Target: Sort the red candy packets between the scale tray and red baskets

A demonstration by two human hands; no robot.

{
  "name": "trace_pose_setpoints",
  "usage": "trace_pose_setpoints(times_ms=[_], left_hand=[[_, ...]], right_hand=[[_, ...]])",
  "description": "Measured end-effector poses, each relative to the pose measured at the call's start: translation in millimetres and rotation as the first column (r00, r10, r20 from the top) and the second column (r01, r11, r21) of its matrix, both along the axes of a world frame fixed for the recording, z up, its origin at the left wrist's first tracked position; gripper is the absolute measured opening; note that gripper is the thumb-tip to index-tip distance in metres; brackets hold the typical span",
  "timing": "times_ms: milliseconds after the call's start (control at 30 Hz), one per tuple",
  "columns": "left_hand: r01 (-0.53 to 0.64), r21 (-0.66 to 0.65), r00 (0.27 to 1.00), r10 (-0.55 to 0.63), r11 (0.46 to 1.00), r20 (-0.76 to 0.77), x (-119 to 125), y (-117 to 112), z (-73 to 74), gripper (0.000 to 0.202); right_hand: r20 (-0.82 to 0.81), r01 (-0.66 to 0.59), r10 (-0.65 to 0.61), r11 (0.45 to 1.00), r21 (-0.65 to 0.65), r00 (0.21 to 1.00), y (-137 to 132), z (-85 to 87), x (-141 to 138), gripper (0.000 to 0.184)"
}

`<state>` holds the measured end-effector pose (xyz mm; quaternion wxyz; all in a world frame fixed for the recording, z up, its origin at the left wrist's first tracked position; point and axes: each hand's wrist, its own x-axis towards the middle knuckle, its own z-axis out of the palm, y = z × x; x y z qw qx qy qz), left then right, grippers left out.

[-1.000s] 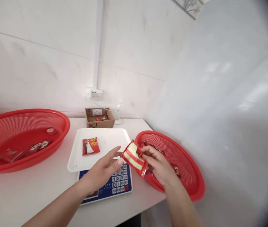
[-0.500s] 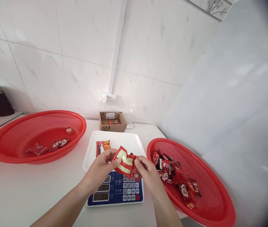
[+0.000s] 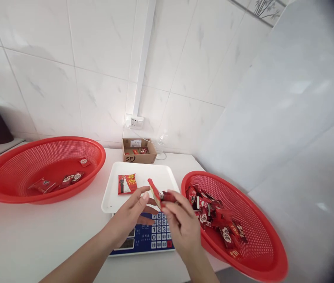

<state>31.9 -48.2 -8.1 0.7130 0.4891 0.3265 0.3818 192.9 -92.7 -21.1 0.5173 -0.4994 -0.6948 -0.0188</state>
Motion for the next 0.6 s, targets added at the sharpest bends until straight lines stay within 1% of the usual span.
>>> trace_pose_setpoints(times_ms=[33,67,133,167,200,267,333,367,400,467,500,533,600], left_hand=[[0.046,-0.026,0.998,-0.045,0.999,0.046,1.0,-1.6,1.2,0.049],[0.066,-0.037,0.994,-0.063,0.997,0.084,1.8,-2.4,1.7,0.048],[0.039,-0.045,0.992,-0.033,0.998,0.125,2.5,-1.3,0.8,0.047],[0.007,-0.056,0.992,0.001,0.998,0.126,2.0,0.4,-0.4,0.046],[-0.031,-0.071,0.992,0.04,0.997,0.12,1.1,2.5,-1.8,0.046],[-0.105,-0.101,0.989,0.115,0.989,0.097,-1.9,6.5,-4.7,0.044],[-0.14,-0.119,0.986,0.15,0.983,0.076,-4.8,8.3,-6.6,0.041],[-0.139,-0.122,0.986,0.149,0.983,0.076,-5.7,8.0,-6.9,0.041],[-0.128,-0.121,0.987,0.138,0.984,0.079,-6.2,6.8,-7.0,0.042],[-0.07,-0.1,0.995,0.077,0.993,0.071,-5.6,2.6,-6.9,0.043],[-0.03,-0.078,0.998,0.035,0.997,0.054,-4.9,0.0,-7.2,0.043],[0.009,-0.049,0.999,-0.008,0.999,0.034,-4.0,-2.7,-8.0,0.042],[0.079,0.005,0.997,-0.079,0.997,-0.023,-2.4,-7.1,-11.3,0.042]], right_hand=[[0.055,-0.07,0.07,0.998,0.001,0.996,-1.6,-1.5,-4.2,0.019],[0.091,-0.128,0.128,0.992,0.001,0.988,-3.0,-3.0,-8.2,0.021],[0.095,-0.188,0.187,0.982,0.0,0.978,-5.2,-5.6,-13.4,0.024],[0.062,-0.183,0.183,0.983,0.001,0.981,-5.7,-6.3,-13.9,0.023],[0.006,-0.151,0.151,0.988,0.002,0.988,-5.7,-6.7,-12.9,0.022],[-0.143,-0.027,0.026,1.0,-0.01,0.989,-4.3,-6.5,-6.8,0.018],[-0.272,0.093,-0.111,0.993,-0.079,0.956,-1.5,-5.6,1.8,0.018],[-0.316,0.112,-0.153,0.983,-0.142,0.937,-0.1,-5.1,5.7,0.02],[-0.347,0.093,-0.166,0.972,-0.217,0.923,1.0,-4.8,8.7,0.023],[-0.4,-0.04,-0.114,0.933,-0.357,0.909,2.3,-4.3,11.6,0.029],[-0.423,-0.114,-0.075,0.908,-0.404,0.903,2.5,-4.2,11.6,0.031],[-0.437,-0.166,-0.044,0.888,-0.429,0.898,2.8,-4.1,11.0,0.032],[-0.438,-0.189,-0.029,0.875,-0.446,0.898,5.1,-3.5,9.9,0.03]])
